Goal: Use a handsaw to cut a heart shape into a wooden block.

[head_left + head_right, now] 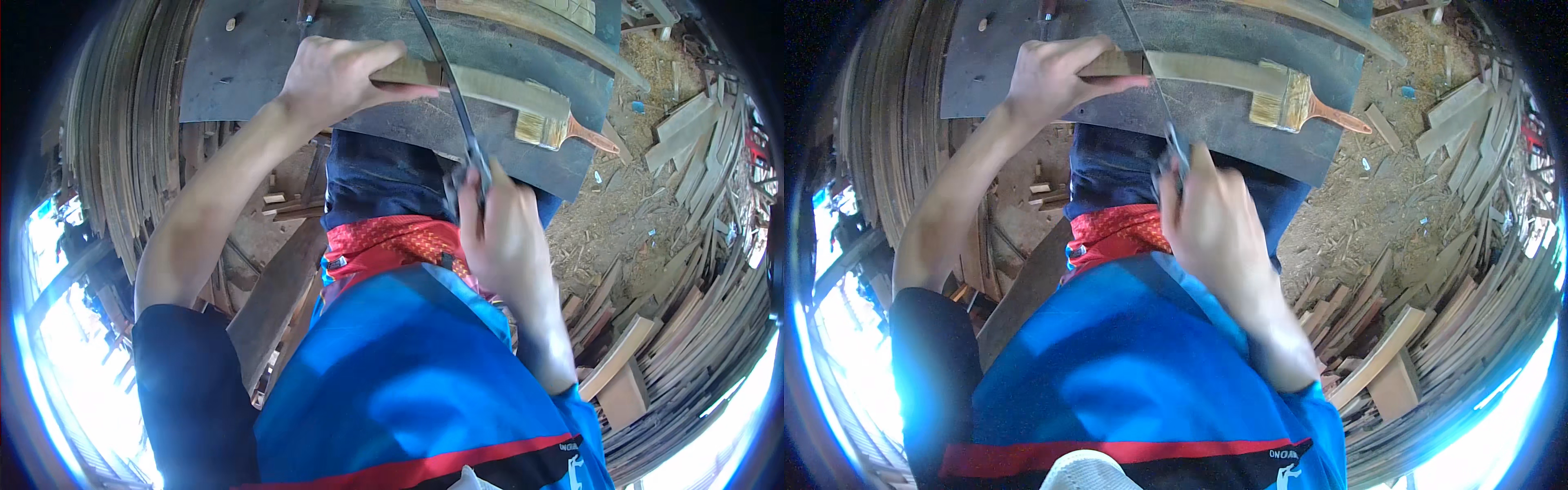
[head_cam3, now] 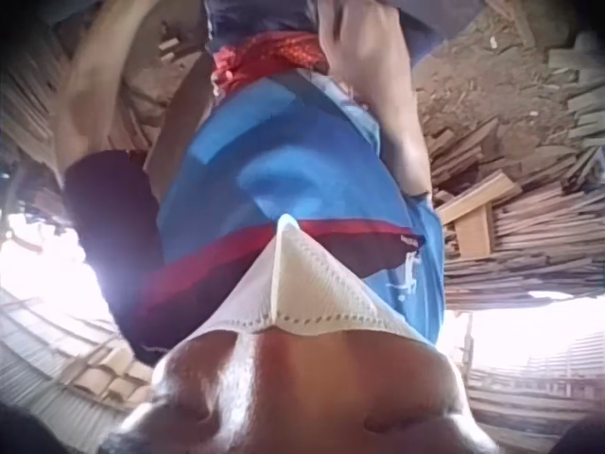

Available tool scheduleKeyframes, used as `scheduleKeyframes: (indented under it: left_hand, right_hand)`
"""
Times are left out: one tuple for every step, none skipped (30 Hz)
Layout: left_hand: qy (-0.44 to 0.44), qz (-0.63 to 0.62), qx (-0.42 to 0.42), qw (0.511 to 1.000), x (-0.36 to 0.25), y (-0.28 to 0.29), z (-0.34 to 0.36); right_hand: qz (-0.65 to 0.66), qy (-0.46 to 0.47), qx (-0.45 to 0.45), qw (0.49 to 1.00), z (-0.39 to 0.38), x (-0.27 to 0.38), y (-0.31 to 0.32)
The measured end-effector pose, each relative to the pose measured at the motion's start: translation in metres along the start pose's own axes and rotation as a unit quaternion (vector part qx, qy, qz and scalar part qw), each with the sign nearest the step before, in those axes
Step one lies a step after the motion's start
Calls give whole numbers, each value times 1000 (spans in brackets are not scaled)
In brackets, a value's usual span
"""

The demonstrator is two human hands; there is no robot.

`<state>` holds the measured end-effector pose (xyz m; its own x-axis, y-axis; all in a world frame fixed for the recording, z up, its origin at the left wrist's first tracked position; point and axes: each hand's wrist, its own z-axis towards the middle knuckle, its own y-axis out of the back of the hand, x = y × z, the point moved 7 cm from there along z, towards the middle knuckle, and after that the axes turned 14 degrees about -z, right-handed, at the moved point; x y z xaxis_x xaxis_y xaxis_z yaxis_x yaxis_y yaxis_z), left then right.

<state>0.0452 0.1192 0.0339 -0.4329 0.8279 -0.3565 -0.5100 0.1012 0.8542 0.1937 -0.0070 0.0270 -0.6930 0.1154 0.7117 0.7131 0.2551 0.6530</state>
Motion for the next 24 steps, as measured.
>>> scheduleKeyframes:
  left_hand:
    - [-9,-6,-13,1000,-1,2,3]
    - [-14,-13,-14,1000,-2,-2,8]
    - [-21,9,-15,1000,1,1,10]
    - [-28,31,-16,999,2,3,10]
    - [-47,-18,-17,999,-6,1,6]
    - [-45,-12,-20,999,-5,3,0]
    - [-37,1,-17,999,-3,5,1]
    - [-23,15,-12,1000,0,4,-3]
    - [10,7,2,1000,5,-1,-4]
    - [10,-6,-3,1000,9,-2,-4]
    - [11,-8,9,1000,12,-5,1]
    - [14,-6,16,1000,15,-7,8]
    - [1,17,10,1000,18,-6,17]
    - [0,27,-10,1000,12,9,16]
    - [-33,9,-9,999,8,9,12]
    - [-65,-4,-6,998,4,10,7]
    - [-63,10,-37,997,0,16,2]
    - [-60,16,-40,997,2,12,0]
    - [-43,28,-27,998,7,6,-1]
    - [-25,40,-14,999,12,4,-2]
    - [-38,29,-18,999,6,3,10]
    - [-43,27,-17,999,6,0,14]
    - [-47,17,-16,999,7,-3,17]
    - [-47,18,-15,999,11,-1,16]
  right_hand:
    - [-42,21,-51,998,18,9,4]
    - [-87,37,-100,990,29,16,8]
    - [-86,41,-102,990,26,16,5]
    - [-123,50,-126,983,18,16,2]
    - [-159,58,-151,974,7,16,0]
    - [-127,46,-60,989,-11,12,-11]
    - [-50,5,-38,998,-29,3,-9]
    - [30,-34,-11,999,-39,-11,-11]
    - [42,-6,-11,999,-33,-17,-9]
    - [6,-3,-1,1000,-14,-1,0]
    - [-39,58,-68,995,7,9,3]
    - [-87,125,-130,980,24,18,7]
    - [-83,98,-143,981,35,13,7]
    - [-77,93,-166,979,35,21,11]
    - [-80,114,-166,976,23,18,4]
    - [-81,126,-162,975,2,23,1]
    - [-33,60,-95,993,-16,18,-5]
    - [16,-6,-29,999,-25,8,-9]
    - [82,21,-60,995,-15,6,-6]
    - [3,64,-76,995,-2,9,0]
    - [-52,86,-145,984,22,16,8]
    - [-100,116,-205,967,38,23,9]
    - [-100,112,-210,966,32,20,11]
    - [-91,112,-188,972,27,17,5]
